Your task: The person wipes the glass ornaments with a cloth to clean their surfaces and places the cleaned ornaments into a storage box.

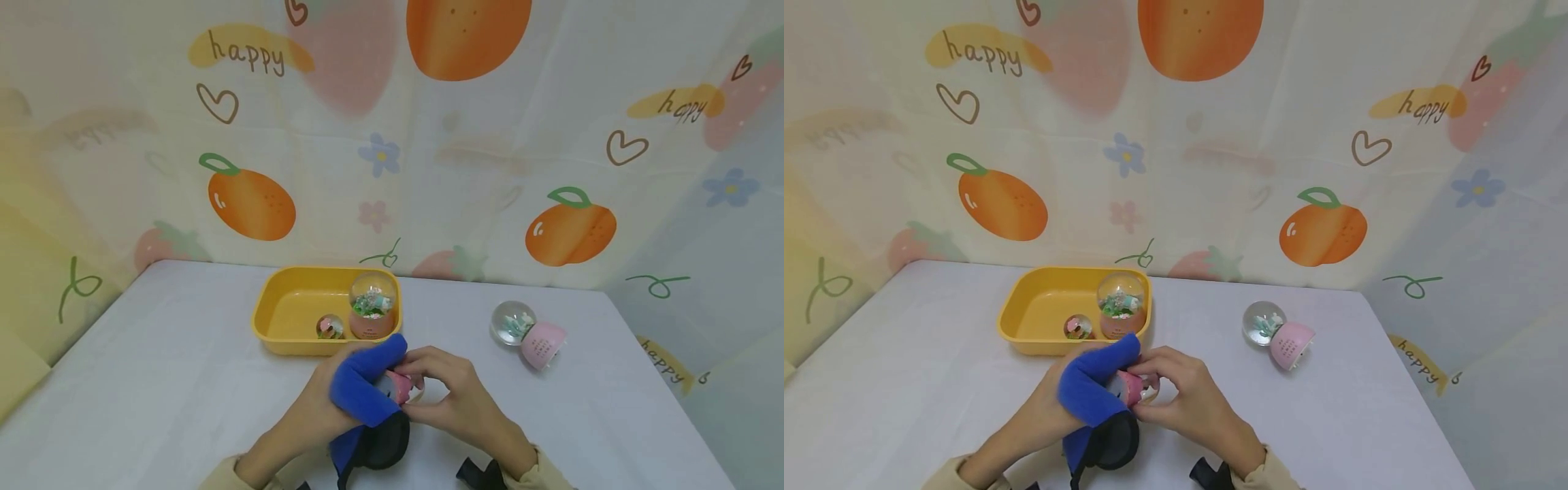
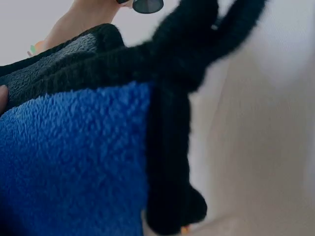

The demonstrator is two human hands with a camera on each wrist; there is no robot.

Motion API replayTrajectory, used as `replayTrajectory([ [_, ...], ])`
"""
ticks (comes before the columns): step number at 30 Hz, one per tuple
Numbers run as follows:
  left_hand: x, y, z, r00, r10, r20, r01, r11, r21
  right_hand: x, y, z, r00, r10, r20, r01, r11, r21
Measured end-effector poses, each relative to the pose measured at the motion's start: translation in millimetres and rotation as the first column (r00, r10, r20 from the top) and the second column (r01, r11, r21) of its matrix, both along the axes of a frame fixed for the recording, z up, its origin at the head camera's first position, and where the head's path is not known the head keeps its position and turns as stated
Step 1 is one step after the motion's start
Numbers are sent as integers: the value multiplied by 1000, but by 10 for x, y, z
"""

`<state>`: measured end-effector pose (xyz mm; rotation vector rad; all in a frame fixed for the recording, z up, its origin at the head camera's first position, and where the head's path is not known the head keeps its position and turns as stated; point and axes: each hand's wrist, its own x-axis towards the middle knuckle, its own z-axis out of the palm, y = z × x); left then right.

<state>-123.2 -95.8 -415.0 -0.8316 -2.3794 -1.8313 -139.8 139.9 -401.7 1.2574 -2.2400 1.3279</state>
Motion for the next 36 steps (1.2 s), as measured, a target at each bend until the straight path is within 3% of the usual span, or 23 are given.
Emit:
replayTrajectory([
  [4,5,0,-4,998,19,-60,-18,1000,23,2,-11,1,998,36,-55,-34,999,23],
  [8,17,-6,16,991,103,-90,-100,994,40,16,-11,7,999,24,-34,-22,998,51],
  [11,25,-8,39,983,173,-55,-172,985,19,24,-12,11,1000,-10,-4,10,999,48],
  [14,22,-3,67,981,192,35,-191,981,-15,23,-14,3,999,-44,27,43,998,38],
  [17,13,-6,75,982,151,110,-148,988,-39,13,-10,-11,997,-74,14,73,997,28],
  [19,4,-7,62,987,104,121,-100,994,-38,5,-9,-17,997,-83,-9,83,996,21],
  [23,-7,-6,22,998,57,35,-57,998,-16,-2,-5,-12,996,-64,-57,65,998,18],
  [27,12,-13,11,994,106,-38,-106,994,14,3,7,2,998,-18,-63,19,1000,19],
  [36,39,-7,33,980,191,-53,-189,981,47,-1,36,38,999,43,34,-43,999,-13],
])
